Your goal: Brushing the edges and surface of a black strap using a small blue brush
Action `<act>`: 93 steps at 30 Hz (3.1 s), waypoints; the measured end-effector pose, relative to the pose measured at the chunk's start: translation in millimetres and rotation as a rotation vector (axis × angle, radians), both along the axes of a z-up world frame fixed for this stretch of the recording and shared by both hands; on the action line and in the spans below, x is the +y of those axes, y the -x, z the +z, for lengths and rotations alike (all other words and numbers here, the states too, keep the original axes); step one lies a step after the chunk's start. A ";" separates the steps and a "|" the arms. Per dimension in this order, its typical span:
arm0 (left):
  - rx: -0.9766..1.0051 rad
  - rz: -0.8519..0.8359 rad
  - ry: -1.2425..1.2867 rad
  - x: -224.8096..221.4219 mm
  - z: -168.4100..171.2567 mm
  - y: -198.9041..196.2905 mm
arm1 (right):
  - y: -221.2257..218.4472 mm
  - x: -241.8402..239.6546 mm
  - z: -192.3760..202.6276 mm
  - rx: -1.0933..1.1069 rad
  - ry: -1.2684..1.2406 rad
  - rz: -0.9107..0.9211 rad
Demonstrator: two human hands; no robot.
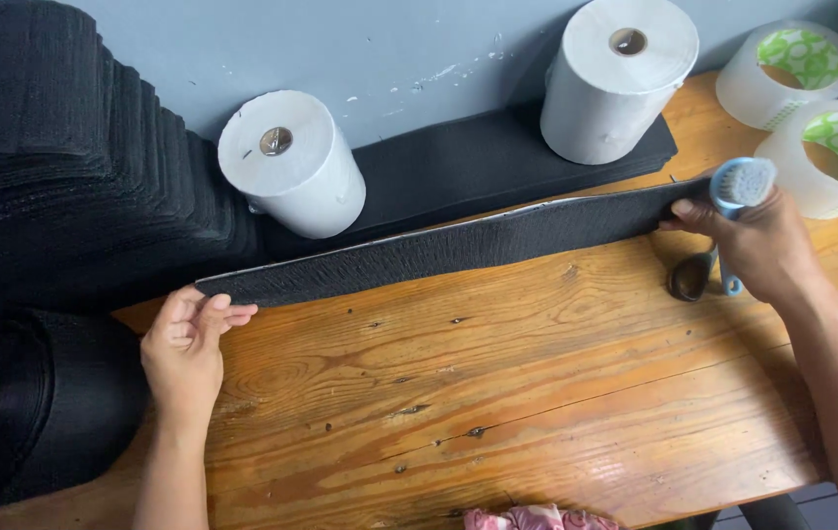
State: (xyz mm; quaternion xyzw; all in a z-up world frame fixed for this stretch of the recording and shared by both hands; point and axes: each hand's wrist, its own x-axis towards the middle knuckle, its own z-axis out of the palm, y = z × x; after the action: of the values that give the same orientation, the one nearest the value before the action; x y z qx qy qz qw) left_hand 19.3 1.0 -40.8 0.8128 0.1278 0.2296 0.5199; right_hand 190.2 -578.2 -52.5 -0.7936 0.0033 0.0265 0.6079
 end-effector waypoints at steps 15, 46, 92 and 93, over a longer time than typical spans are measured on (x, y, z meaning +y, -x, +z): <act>0.016 0.003 -0.048 8.0 10.0 5.2 | 5.2 8.9 8.8 -0.030 0.042 0.065; 0.073 0.010 0.043 12.4 8.0 7.8 | 5.6 20.7 11.5 0.133 -0.273 0.087; 0.050 -0.003 0.062 26.0 -4.1 8.5 | 1.8 18.6 15.0 0.083 -0.222 0.138; 0.045 -0.015 0.074 26.6 -5.0 8.2 | 1.9 19.0 17.2 0.038 -0.180 0.157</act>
State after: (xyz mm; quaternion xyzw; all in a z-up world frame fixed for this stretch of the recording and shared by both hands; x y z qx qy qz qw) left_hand 11.1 27.6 -45.8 0.7987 0.1419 0.2027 0.5485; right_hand 188.3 -559.2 -35.3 -0.7331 -0.0495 0.0894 0.6724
